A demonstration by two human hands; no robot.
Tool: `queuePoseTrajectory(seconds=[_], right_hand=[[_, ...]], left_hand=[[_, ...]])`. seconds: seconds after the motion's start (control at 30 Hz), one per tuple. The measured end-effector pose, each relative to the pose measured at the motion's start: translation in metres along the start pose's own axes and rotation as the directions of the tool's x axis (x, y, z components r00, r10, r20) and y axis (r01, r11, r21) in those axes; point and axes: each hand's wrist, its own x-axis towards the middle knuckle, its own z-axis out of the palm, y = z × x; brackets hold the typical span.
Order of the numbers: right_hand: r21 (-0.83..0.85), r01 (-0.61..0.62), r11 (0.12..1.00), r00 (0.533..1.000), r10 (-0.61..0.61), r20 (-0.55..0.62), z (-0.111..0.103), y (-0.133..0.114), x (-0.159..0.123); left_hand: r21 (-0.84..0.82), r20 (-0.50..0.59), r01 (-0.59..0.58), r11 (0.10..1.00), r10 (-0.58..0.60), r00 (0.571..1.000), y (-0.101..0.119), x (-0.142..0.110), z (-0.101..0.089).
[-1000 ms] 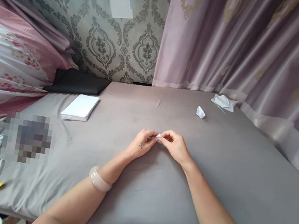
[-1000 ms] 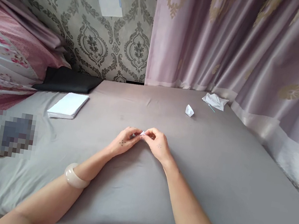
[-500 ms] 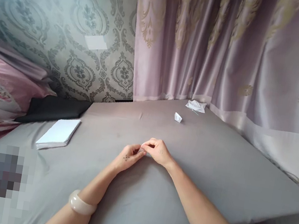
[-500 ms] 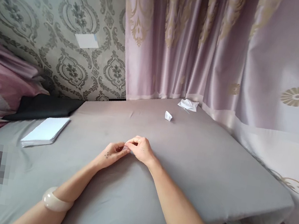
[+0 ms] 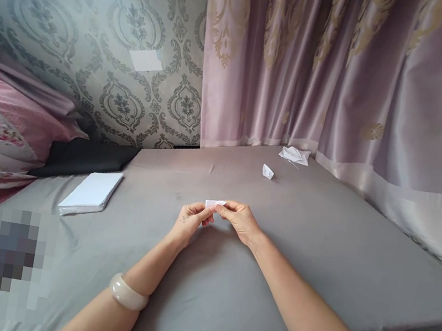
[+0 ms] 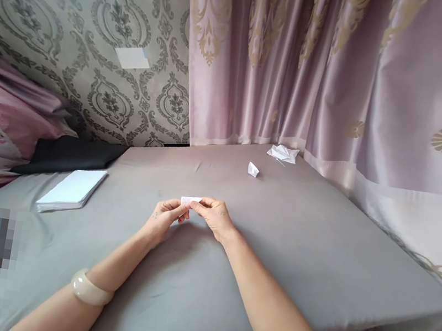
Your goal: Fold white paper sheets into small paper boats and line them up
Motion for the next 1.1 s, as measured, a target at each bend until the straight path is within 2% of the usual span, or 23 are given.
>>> queuePoseTrajectory(seconds=[0.17, 0.4, 0.53, 0.63, 0.7, 0.8, 0.97, 1.1], right_hand=[[-0.008, 0.009, 1.0, 0.999, -0.009, -0.051, -0.005, 0.0, 0.0], [-0.036, -0.022, 0.999, 0.998, 0.023, 0.05, -0.011, 0.0, 0.0], [-0.037, 0.001, 0.999, 1.0, -0.001, 0.022, -0.008, -0.001, 0.0], [-0.059, 0.012, 0.998, 1.0, -0.01, 0.019, -0.01, -0.006, -0.002], [-0.073, -0.008, 0.997, 0.998, 0.012, 0.057, -0.012, -0.009, -0.003], [-0.064, -0.06, 0.996, 0.993, 0.066, 0.101, -0.011, -0.008, -0.004], [0.011, -0.101, 0.995, 0.991, 0.1, 0.089, -0.001, -0.004, -0.007], [0.038, -0.065, 0.997, 0.995, 0.062, 0.079, 0.007, -0.008, -0.011]], left_hand=[[0.052, 0.028, 0.009, 0.999, -0.011, 1.0, 0.001, -0.004, 0.0], [0.044, 0.071, -0.021, 0.999, 0.018, 0.997, 0.001, -0.006, 0.002], [0.049, 0.105, -0.08, 0.996, 0.075, 0.992, -0.002, -0.006, 0.007], [0.1, 0.091, -0.009, 0.995, 0.0, 0.996, -0.003, -0.007, 0.006], [0.112, 0.113, 0.058, 0.992, -0.071, 0.991, -0.001, -0.008, 0.003], [0.112, 0.143, 0.046, 0.993, -0.062, 0.988, 0.001, -0.01, -0.002], [0.102, 0.024, -0.079, 0.992, 0.077, 0.997, 0.004, -0.012, 0.001], [0.115, -0.035, -0.106, 0.988, 0.111, 0.993, 0.005, -0.013, 0.005]])
